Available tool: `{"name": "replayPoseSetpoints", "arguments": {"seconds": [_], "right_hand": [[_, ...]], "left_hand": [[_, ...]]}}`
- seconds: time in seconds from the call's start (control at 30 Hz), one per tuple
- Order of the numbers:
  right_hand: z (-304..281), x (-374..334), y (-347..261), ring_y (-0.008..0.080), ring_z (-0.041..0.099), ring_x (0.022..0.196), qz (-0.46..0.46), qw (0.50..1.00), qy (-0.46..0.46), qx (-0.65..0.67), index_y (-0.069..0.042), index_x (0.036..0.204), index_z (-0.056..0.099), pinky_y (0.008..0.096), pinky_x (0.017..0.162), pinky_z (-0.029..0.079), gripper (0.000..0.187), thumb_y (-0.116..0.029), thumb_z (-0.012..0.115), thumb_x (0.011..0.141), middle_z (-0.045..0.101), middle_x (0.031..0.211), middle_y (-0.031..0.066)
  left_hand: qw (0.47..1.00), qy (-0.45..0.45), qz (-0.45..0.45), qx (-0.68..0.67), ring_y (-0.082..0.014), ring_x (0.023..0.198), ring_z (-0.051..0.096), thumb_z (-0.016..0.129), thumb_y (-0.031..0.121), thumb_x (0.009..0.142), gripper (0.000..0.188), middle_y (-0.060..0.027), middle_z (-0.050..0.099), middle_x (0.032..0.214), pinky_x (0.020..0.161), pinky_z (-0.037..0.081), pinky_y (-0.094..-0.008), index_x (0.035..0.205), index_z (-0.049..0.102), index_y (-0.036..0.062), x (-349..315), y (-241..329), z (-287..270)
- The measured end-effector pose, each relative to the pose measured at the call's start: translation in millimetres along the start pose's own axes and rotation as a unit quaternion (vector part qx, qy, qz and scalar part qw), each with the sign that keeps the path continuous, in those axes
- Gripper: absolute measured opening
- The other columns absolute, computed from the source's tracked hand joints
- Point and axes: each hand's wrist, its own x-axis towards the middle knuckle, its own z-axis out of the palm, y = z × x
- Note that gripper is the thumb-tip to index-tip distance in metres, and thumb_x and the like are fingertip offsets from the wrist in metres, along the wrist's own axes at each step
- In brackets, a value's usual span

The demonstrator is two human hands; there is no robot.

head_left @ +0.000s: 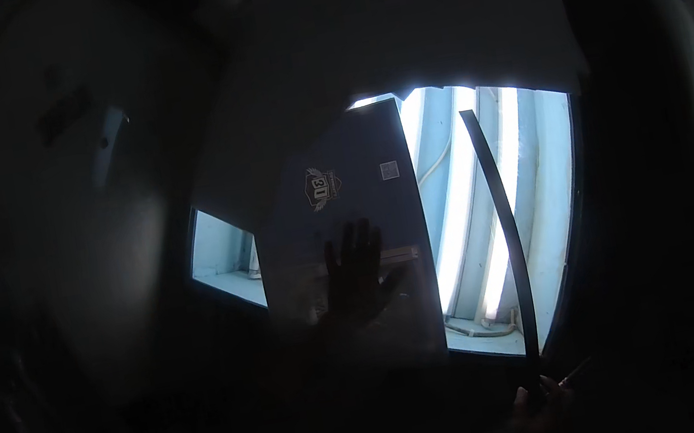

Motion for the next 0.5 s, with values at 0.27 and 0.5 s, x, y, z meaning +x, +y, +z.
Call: {"name": "replayPoseSetpoints", "arguments": {"seconds": [0.27,0.5], "right_hand": [[61,40,-17,0.0348,0.065,0.104,-0.109,0.994,0.027,-0.014,-0.004,0.111,0.063,0.0481,0.091,0.052,0.026,-0.017,0.071,0.090,0.067,0.105,0.0163],[88,63,-17,0.0385,0.064,0.104,-0.224,0.971,0.061,0.053,-0.002,0.116,0.061,0.0446,0.086,0.054,0.031,-0.003,0.071,0.086,0.066,0.111,0.0202]], "left_hand": [[0.991,0.107,0.004,-0.083,-0.0432,0.152,0.020,0.058,0.039,0.099,0.069,-0.0223,0.024,0.163,0.115,0.016,-0.0670,0.153,0.035,0.0021,48,65,27],[0.987,0.153,0.038,0.022,-0.0348,0.150,0.029,0.053,0.034,0.101,0.055,-0.0137,0.033,0.161,0.116,0.022,-0.0641,0.149,0.043,0.0099,160,-26,24]]}}
